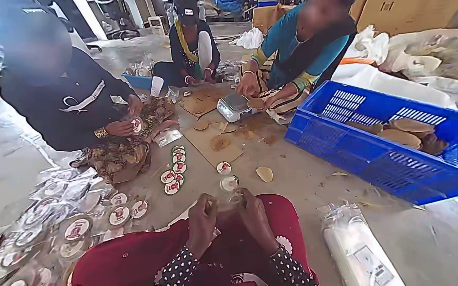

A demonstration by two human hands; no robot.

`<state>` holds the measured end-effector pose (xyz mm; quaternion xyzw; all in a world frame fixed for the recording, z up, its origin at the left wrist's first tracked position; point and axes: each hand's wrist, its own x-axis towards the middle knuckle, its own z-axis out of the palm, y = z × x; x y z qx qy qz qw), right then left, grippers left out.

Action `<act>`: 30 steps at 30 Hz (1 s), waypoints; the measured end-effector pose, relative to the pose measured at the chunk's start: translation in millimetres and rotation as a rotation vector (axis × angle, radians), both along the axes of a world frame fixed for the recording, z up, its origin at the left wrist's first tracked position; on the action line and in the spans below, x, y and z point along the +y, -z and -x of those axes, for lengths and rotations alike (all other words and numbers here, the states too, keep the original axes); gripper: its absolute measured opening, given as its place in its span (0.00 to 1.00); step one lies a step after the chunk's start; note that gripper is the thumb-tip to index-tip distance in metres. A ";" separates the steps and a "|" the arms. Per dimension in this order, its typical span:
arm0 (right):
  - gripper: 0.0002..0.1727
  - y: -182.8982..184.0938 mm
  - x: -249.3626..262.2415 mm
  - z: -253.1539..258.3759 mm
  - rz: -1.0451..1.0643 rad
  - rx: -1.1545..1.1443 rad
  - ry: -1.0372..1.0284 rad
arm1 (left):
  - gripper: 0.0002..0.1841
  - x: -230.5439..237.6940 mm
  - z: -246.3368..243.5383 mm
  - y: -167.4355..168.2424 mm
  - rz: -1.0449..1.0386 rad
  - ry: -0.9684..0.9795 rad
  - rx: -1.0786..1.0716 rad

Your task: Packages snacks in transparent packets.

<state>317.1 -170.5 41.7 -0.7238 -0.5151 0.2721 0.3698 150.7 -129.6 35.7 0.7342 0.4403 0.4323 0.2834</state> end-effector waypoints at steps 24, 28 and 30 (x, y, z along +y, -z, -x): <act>0.11 -2.5 4.0 32.1 -0.074 0.440 -0.060 | 0.16 -32.5 -4.1 11.7 0.497 0.193 -0.552; 0.07 -5.4 5.9 27.5 -0.020 0.543 -0.073 | 0.20 -31.8 -2.4 3.6 0.822 0.242 -0.746; 0.05 -6.1 4.6 24.5 0.021 0.589 -0.090 | 0.17 -30.2 -2.4 4.9 0.842 0.224 -0.764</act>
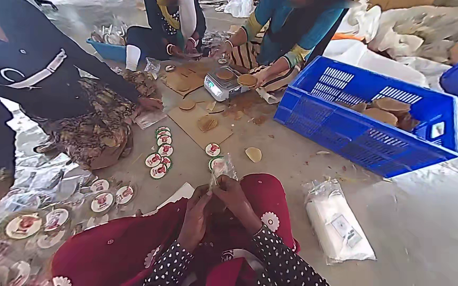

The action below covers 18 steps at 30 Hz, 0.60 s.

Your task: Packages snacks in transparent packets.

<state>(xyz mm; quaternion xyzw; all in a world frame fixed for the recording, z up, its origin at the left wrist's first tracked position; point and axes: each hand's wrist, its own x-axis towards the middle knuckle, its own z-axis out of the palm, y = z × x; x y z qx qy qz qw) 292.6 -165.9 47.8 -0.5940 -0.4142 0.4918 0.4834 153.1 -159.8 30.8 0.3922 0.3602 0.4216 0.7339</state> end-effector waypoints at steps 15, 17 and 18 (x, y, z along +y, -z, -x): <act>0.13 -7.3 -6.7 -2.1 -0.066 -0.345 -0.055 | 0.12 4.7 -5.1 11.3 -0.545 -0.067 0.639; 0.13 -10.7 -8.8 -6.1 -0.057 -0.458 -0.040 | 0.15 9.6 -3.1 10.0 -0.561 -0.132 0.745; 0.13 -12.5 -11.0 -10.0 -0.059 -0.556 -0.007 | 0.16 14.2 1.4 11.6 -0.650 -0.203 0.805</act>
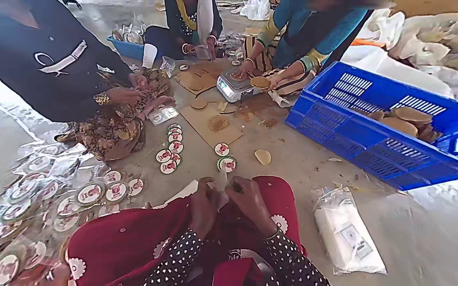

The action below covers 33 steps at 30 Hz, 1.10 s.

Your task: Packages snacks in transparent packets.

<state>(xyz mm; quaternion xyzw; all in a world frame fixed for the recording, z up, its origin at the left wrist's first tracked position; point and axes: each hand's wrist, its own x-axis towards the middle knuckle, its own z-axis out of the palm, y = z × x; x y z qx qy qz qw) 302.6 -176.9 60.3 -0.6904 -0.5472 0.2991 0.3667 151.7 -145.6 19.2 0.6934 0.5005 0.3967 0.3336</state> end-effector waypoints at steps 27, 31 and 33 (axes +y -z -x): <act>0.22 -40.4 -18.6 23.0 0.175 1.090 0.220 | 0.07 -9.1 -4.7 -4.4 -0.602 0.069 0.295; 0.24 -44.1 -21.0 8.3 0.227 1.125 0.207 | 0.06 -9.6 -4.6 3.1 -0.645 0.085 0.291; 0.22 -42.2 -21.2 6.9 0.212 1.126 0.265 | 0.06 -13.4 -7.0 5.7 -0.598 0.095 0.274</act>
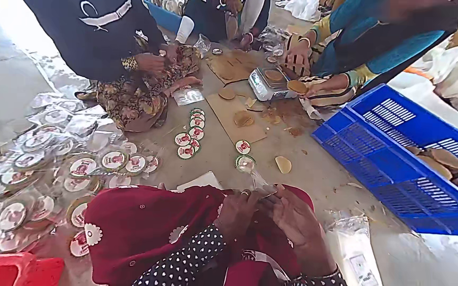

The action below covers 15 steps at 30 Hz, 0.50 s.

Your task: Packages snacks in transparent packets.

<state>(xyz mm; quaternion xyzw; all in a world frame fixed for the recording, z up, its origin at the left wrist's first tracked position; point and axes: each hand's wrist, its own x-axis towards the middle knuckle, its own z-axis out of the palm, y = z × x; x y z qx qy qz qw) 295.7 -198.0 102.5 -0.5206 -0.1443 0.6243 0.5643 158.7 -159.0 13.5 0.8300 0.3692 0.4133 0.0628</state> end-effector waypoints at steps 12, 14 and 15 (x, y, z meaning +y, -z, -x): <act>0.50 54.8 17.3 45.5 -0.342 0.018 -0.036 | 0.09 -17.8 10.9 -21.6 0.136 0.045 -0.081; 0.49 53.7 30.3 40.2 -0.376 0.006 -0.281 | 0.12 14.4 32.3 -24.5 0.226 -0.060 -0.004; 0.42 51.1 42.0 32.8 -0.395 -0.078 -0.418 | 0.13 36.6 45.5 -25.1 0.290 -0.134 0.022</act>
